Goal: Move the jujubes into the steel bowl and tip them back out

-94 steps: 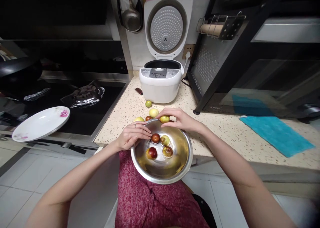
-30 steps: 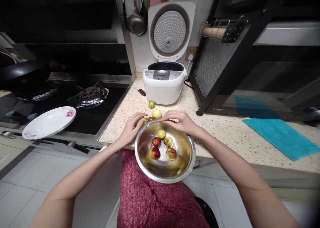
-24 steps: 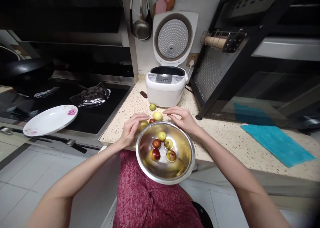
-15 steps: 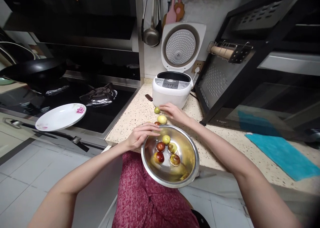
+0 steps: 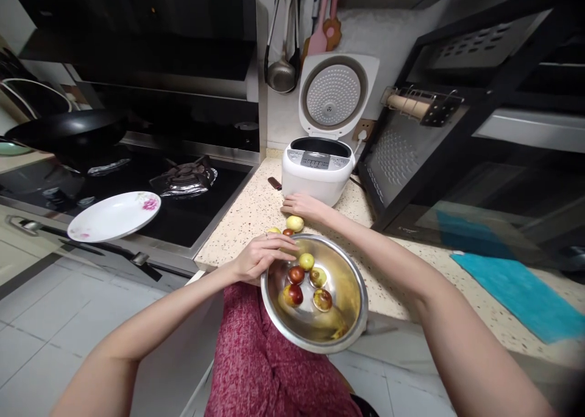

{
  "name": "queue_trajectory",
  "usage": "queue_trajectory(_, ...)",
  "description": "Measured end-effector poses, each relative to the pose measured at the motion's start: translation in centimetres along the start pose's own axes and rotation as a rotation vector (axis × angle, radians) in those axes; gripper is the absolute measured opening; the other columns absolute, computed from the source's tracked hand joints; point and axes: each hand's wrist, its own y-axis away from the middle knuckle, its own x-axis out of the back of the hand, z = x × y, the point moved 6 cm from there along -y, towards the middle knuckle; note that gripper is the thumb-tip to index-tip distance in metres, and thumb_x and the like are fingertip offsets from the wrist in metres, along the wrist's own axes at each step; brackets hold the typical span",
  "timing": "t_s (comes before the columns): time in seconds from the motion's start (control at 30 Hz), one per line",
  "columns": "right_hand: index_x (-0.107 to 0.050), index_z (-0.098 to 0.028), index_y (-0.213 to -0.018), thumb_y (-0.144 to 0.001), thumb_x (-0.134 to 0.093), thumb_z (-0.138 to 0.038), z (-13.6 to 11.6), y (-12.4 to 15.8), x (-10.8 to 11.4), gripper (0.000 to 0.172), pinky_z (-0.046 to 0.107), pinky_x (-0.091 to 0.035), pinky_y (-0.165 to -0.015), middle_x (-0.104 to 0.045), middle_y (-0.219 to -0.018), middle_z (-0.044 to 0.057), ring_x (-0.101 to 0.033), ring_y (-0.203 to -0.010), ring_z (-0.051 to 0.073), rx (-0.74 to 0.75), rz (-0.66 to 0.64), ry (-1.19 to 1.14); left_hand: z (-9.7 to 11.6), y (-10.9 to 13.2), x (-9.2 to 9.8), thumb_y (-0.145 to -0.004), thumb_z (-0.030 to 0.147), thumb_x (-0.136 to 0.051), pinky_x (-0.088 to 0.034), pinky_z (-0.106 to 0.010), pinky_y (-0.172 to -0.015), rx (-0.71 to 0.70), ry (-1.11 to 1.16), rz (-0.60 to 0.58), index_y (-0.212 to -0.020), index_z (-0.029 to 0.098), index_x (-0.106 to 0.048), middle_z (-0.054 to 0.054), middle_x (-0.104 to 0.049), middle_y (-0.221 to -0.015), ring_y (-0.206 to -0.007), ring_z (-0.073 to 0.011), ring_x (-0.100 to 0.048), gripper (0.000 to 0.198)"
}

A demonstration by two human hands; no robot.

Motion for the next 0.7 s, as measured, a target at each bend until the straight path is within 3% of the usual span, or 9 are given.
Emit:
queue_trajectory(0.13, -0.068, -0.013, -0.111, -0.103, -0.052, -0.013, 0.1, 1.7, 1.4, 0.018, 0.04, -0.051, -0.087, -0.071, -0.11, 0.015, -0.058, -0.101, 0.027, -0.088, 0.174, -0.131, 0.0, 0.0, 0.0, -0.112, 0.04, -0.02, -0.054, -0.049, -0.107, -0.011, 0.0, 0.01, -0.122, 0.019, -0.074, -0.013, -0.075, -0.126, -0.126, -0.0247, -0.067, 0.058)
queue_trajectory(0.27, -0.065, -0.015, -0.124, -0.103, -0.058, -0.021, -0.5, 5.4, 5.0, 0.023, 0.043, -0.055, -0.09, -0.071, -0.115, 0.014, -0.061, -0.106, 0.028, -0.219, 0.481, -0.398, 0.1, -0.1, 0.0, -0.112, 0.04, -0.02, -0.054, -0.048, -0.107, -0.022, -0.009, 0.009, -0.12, 0.018, -0.075, -0.013, -0.076, -0.125, -0.125, -0.0241, -0.067, 0.06)
queue_trajectory(0.37, -0.066, -0.019, -0.126, -0.101, -0.064, -0.028, -2.0, 8.2, 7.6, 0.026, 0.043, -0.057, -0.088, -0.073, -0.117, 0.012, -0.065, -0.105, 0.027, -0.321, 0.632, -0.587, 0.1, 0.0, 0.0, -0.112, 0.04, -0.019, -0.054, -0.048, -0.108, -0.026, -0.022, 0.003, -0.12, 0.018, -0.075, -0.013, -0.076, -0.125, -0.126, -0.0239, -0.067, 0.06)
queue_trajectory(0.5, -0.068, -0.024, -0.128, -0.1, -0.067, -0.028, -5.2, 10.2, 9.5, 0.029, 0.045, -0.057, -0.094, -0.074, -0.123, 0.01, -0.068, -0.108, 0.025, -0.38, 0.598, -0.783, 0.1, 0.1, 0.0, -0.112, 0.041, -0.019, -0.055, -0.049, -0.109, -0.023, -0.018, -0.008, -0.119, 0.019, -0.076, -0.012, -0.077, -0.125, -0.127, -0.0245, -0.068, 0.061)
queue_trajectory(0.7, -0.069, -0.026, -0.129, -0.098, -0.07, -0.023, -8.7, 10.6, 10.2, 0.031, 0.046, -0.055, -0.102, -0.075, -0.122, 0.008, -0.068, -0.115, 0.024, -0.201, 0.437, -0.936, 0.3, 0.0, -0.1, -0.112, 0.039, -0.016, -0.055, -0.047, -0.11, -0.028, -0.013, -0.044, -0.118, 0.019, -0.076, -0.011, -0.08, -0.118, -0.119, -0.0217, -0.073, 0.063)
